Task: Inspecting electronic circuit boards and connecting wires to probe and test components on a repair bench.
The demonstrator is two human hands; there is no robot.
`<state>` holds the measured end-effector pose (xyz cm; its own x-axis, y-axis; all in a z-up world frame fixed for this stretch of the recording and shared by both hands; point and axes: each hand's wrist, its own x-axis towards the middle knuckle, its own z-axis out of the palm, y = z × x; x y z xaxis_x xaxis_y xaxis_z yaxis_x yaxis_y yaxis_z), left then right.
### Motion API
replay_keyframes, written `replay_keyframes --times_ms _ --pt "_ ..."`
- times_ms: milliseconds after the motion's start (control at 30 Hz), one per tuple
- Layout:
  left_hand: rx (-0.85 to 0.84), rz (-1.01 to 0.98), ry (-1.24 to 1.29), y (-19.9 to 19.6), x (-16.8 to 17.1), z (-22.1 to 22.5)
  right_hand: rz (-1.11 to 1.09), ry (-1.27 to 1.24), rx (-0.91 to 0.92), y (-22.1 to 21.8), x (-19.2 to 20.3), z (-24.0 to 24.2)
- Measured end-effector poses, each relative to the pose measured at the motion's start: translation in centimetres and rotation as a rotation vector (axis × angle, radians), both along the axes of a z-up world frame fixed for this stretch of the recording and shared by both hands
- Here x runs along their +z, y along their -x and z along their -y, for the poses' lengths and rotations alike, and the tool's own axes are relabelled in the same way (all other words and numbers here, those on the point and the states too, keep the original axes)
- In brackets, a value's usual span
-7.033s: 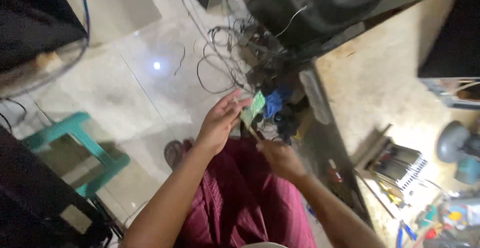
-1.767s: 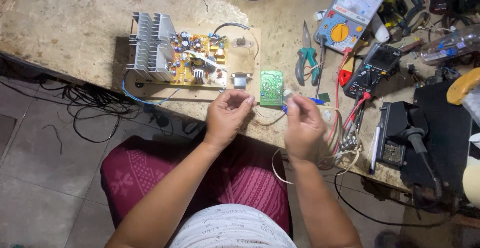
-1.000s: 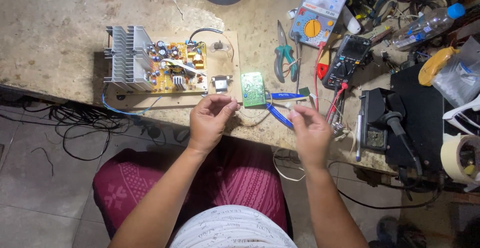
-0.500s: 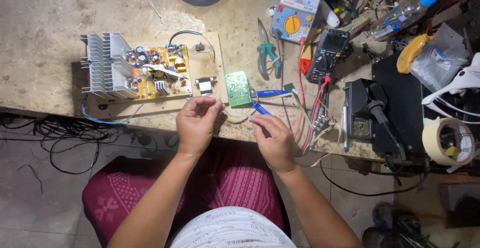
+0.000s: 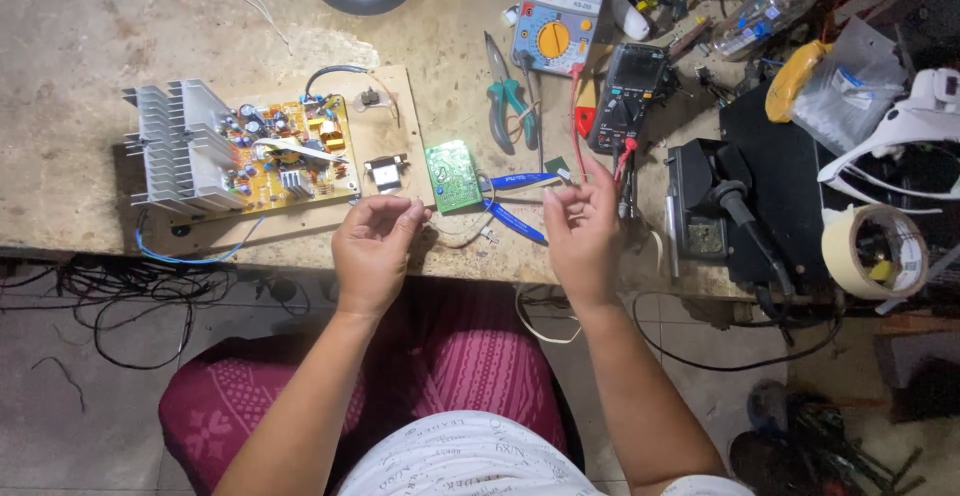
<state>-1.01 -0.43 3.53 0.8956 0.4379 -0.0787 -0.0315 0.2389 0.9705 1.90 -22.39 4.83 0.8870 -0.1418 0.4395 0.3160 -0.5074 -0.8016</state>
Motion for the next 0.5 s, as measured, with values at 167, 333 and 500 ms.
replay_keyframes --times_ms 167,333,500 --pt "-0.036 -0.008 -0.045 0.3 0.5 0.0 0.132 0.165 0.031 -1.2 -1.5 0.2" --pt "-0.037 0.014 -0.084 0.2 0.2 -0.2 0.214 0.249 0.17 0.3 -2.1 -1.4" --pt "-0.058 0.043 -0.143 0.3 -0.3 -0.3 0.201 0.288 0.205 0.4 -4.4 -1.7"
